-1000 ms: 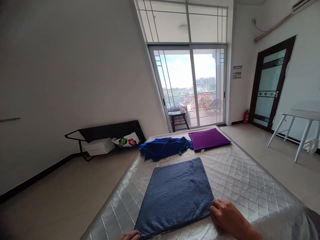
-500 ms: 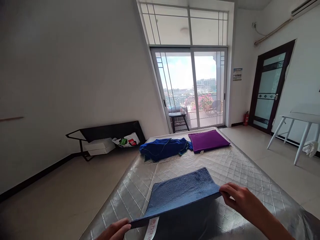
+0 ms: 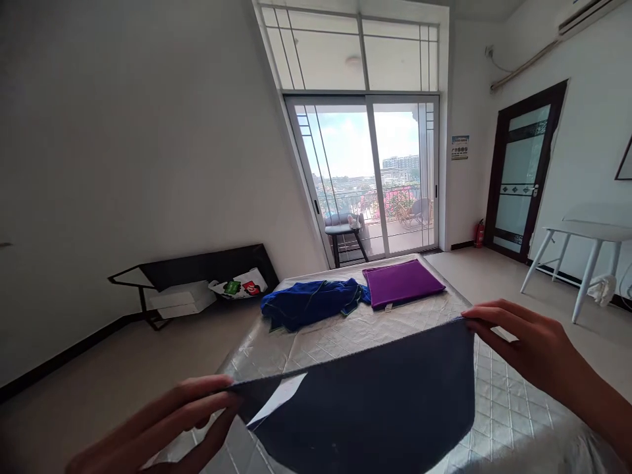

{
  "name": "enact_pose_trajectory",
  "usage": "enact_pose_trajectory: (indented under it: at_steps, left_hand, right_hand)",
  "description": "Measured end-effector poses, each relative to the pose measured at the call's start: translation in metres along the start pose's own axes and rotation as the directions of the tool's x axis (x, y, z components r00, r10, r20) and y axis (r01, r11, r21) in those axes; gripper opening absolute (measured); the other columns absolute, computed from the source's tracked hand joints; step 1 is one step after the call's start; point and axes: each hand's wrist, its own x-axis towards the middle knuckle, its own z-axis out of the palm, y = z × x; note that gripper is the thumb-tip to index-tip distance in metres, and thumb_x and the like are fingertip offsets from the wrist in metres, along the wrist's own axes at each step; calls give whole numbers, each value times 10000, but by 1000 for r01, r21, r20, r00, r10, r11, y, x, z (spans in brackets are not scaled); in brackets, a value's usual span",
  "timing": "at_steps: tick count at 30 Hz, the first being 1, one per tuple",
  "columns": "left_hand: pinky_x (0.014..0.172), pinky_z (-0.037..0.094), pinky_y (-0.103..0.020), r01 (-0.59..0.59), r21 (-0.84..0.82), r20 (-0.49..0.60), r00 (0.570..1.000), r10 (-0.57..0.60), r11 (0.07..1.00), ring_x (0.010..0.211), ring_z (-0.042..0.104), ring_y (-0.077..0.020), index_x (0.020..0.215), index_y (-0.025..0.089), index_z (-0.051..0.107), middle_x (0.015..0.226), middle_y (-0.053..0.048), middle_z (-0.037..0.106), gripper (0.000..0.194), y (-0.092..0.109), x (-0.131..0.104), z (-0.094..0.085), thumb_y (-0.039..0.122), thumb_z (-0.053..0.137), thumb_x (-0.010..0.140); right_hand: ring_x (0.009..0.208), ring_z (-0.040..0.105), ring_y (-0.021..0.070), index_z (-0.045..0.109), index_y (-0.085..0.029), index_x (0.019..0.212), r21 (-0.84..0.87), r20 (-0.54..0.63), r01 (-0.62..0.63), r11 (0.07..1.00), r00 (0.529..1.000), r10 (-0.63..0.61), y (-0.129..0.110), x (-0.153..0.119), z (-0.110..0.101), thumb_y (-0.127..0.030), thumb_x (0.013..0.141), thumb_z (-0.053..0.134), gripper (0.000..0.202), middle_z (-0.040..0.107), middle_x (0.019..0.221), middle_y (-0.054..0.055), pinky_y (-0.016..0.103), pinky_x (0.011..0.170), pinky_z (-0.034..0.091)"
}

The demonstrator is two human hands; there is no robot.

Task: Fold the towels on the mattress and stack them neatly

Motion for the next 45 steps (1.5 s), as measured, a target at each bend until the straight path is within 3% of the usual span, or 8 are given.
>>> enact_pose_trajectory:
  at_steps: [5,10,16,19,23,31,38,45]
  left_hand:
    - [578,564,-214,154,-225,200,974,-109,962,663,684,-132,830,256,771,838,-12,766,271,-24,54,77,421,574,915]
    - [581,500,-243,343,-271,435,877,-204,899,587,630,-133,834,214,783,771,-12,767,235,-70,116,179,364,604,856]
    - [677,488,-242,352,-186,202,927,-315,917,724,685,-159,994,207,735,787,-1,761,197,-114,225,252,242,611,844]
    - [720,499,-248,348,-166,104,937,-334,923,835,707,-174,1159,197,656,905,-31,771,288,-130,245,282,232,610,877]
    - [805,509,-285,402,-90,173,907,-383,911,874,706,-181,1109,197,667,945,-48,768,213,-130,211,334,234,560,928]
    - [771,528,-271,421,-58,452,819,-352,905,845,707,-182,832,213,692,845,-33,753,174,-77,62,411,75,585,828]
    - [865,535,-340,452,-82,484,797,-361,888,942,671,-189,1070,213,676,1063,-84,708,228,-70,39,418,177,471,977]
    - [901,549,-401,441,-152,500,806,-316,885,1100,622,-244,1200,240,630,1269,-50,615,292,-52,45,384,397,607,955]
  right_hand:
    - [630,680,154,733,-315,1013,43,170,-156,987,974,147,53,40,22,-604,929,517,371,752,905,18,292,588,560]
    - [694,707,185,729,-215,963,-51,328,-334,941,885,332,124,115,68,-404,935,565,252,750,802,21,317,722,557]
    - [934,687,216,684,-176,1083,-168,49,-355,920,929,368,177,222,90,-301,972,528,228,752,1029,93,349,878,497]
    - [995,679,219,660,-141,1132,-171,-58,-381,908,924,377,200,246,102,-261,982,492,256,729,1103,95,376,943,464]
    - [1054,666,233,659,-125,1168,-226,28,-454,862,881,471,235,225,139,-231,973,477,287,722,1130,116,357,964,446]
    - [937,707,219,767,-182,960,-366,287,-568,737,684,671,259,93,250,-76,827,569,261,773,973,76,263,821,487]
    - [1047,671,185,729,-180,1071,-417,371,-526,742,646,667,268,56,269,-106,893,503,297,737,1124,83,227,870,448]
    - [978,683,222,719,-168,1055,-492,404,-474,730,618,674,256,56,268,-61,883,480,313,749,1041,113,278,797,460]
